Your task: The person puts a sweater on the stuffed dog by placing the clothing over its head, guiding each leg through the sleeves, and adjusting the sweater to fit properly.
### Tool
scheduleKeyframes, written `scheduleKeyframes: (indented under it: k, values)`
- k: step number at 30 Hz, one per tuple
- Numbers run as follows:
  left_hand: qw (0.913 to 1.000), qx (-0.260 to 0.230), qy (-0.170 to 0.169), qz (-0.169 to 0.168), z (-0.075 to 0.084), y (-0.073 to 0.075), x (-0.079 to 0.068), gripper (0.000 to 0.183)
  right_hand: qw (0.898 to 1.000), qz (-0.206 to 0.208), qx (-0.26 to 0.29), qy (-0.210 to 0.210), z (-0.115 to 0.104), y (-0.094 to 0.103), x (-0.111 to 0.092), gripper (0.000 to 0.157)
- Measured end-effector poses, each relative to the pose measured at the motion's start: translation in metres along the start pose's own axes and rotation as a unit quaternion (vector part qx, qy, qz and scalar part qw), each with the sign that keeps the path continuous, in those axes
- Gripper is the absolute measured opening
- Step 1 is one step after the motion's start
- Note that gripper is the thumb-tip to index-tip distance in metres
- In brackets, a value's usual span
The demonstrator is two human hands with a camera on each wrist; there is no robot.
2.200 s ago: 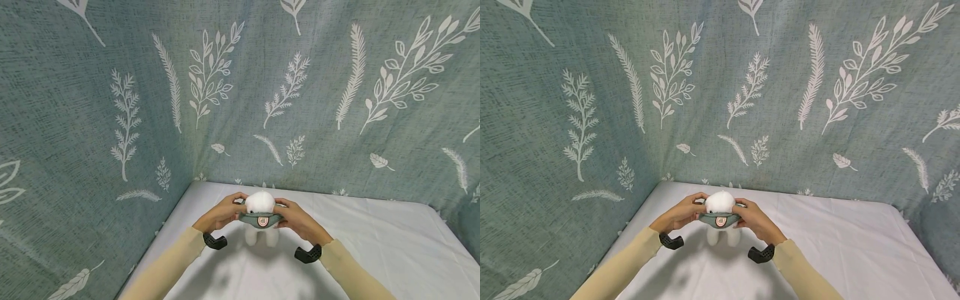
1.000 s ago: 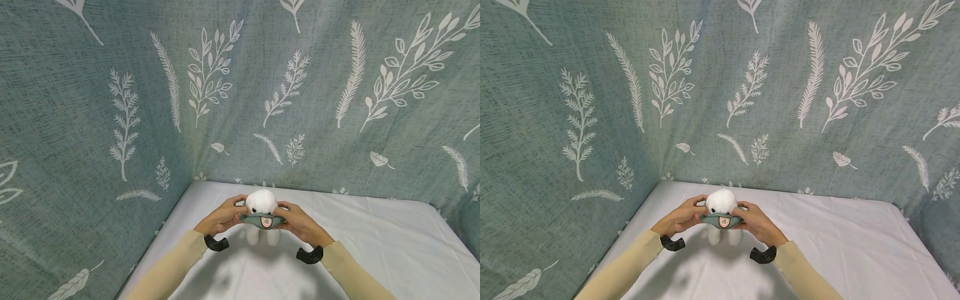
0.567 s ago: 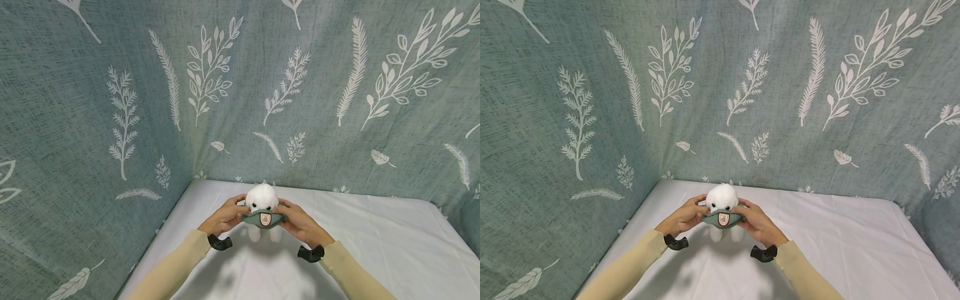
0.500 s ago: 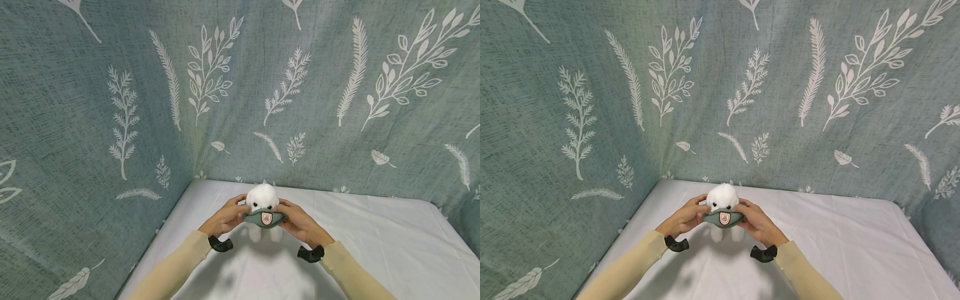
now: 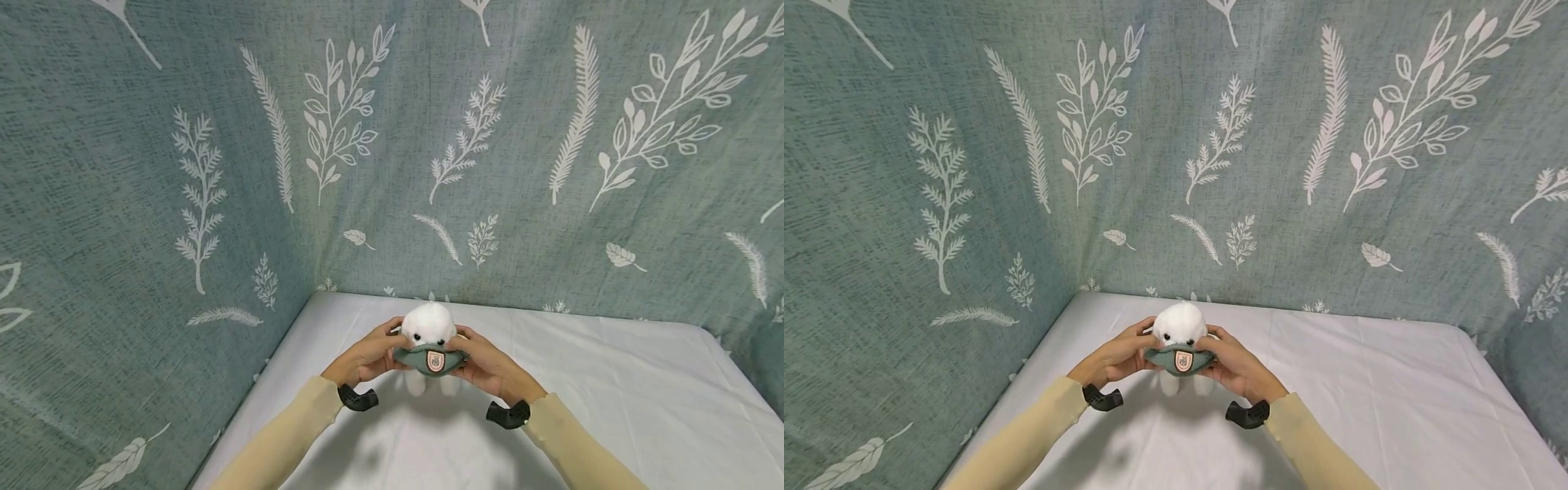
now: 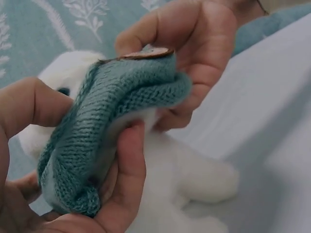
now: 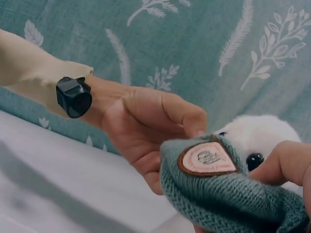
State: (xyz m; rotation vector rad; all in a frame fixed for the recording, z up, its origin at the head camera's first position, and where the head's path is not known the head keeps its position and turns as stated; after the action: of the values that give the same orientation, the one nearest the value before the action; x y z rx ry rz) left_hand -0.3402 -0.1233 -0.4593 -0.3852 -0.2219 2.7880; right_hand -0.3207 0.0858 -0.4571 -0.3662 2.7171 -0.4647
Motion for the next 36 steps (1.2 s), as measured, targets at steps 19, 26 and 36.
scheduleKeyframes:
  k: [19,26,36]
  values:
    - [0.9999,-0.005,0.0,0.01,0.0,-0.009,-0.003,0.086,0.999,0.023,-0.009,0.029,0.001,-0.006,-0.004,0.071]
    - [0.9999,0.002,0.009,0.014,0.001,-0.011,-0.003,0.079,1.0,0.016,0.011,0.01,0.003,-0.006,-0.004,0.074]
    - [0.9995,0.026,-0.01,0.013,-0.004,-0.006,0.002,0.087,0.999,0.015,-0.039,0.031,0.003,-0.004,-0.005,0.079]
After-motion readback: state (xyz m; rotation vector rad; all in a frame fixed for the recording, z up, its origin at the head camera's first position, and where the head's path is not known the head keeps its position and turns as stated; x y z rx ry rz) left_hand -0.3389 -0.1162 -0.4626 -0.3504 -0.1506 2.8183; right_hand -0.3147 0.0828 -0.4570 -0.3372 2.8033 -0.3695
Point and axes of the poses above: each hand's wrist, its own x-axis towards the middle knuckle, its own y-axis out of the back of the hand, z = x × y, the point moved 4 cm from there along x, towards the middle knuckle, and after that the axes turned 7 degrees about z, right-handed, at the moved point
